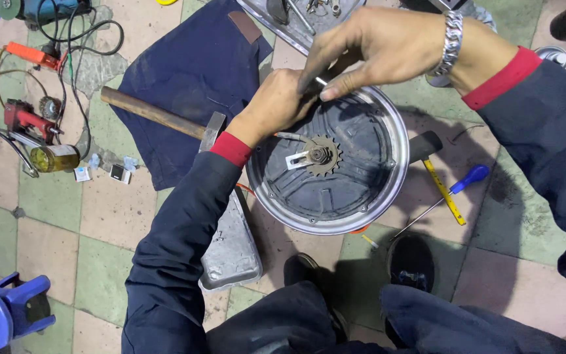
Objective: Repairing a motorcycle wheel hub motor using a hammer and screwdriver
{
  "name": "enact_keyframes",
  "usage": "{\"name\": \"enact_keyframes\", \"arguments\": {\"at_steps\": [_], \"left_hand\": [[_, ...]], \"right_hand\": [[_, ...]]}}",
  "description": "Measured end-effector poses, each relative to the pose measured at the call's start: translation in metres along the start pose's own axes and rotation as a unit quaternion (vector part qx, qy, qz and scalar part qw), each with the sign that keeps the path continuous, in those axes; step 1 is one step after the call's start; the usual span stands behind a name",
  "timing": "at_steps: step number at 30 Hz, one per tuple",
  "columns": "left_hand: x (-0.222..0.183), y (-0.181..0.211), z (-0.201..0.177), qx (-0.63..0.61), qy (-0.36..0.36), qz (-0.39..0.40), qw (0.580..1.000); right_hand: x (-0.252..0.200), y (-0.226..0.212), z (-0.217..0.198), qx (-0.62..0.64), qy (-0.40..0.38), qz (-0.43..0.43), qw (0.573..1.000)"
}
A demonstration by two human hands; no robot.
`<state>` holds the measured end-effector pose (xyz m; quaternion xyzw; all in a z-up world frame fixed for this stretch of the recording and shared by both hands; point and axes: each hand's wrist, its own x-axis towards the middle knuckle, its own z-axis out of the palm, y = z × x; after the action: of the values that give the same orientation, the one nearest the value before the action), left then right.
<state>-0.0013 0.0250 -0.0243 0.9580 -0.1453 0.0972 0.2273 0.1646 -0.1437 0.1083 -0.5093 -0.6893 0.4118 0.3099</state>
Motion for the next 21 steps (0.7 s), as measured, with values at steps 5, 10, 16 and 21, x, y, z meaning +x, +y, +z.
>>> {"name": "enact_keyframes", "arguments": {"at_steps": [5,10,16,21], "left_hand": [[0.008,0.021,-0.013,-0.029,0.052,0.004,0.998],[0.008,0.026,-0.017,-0.083,0.067,-0.016,0.994],[0.007,0.027,-0.018,-0.131,0.079,-0.035,0.988],[0.006,0.019,-0.009,-0.024,0.061,-0.02,0.998]], "right_hand": [[0.004,0.02,0.015,-0.074,0.186,0.12,0.972],[0.006,0.008,0.033,-0.29,0.291,0.023,0.912],[0.019,-0.026,0.018,-0.406,0.083,0.165,0.895],[0.022,-0.001,0.029,-0.401,0.172,0.092,0.895]]}}
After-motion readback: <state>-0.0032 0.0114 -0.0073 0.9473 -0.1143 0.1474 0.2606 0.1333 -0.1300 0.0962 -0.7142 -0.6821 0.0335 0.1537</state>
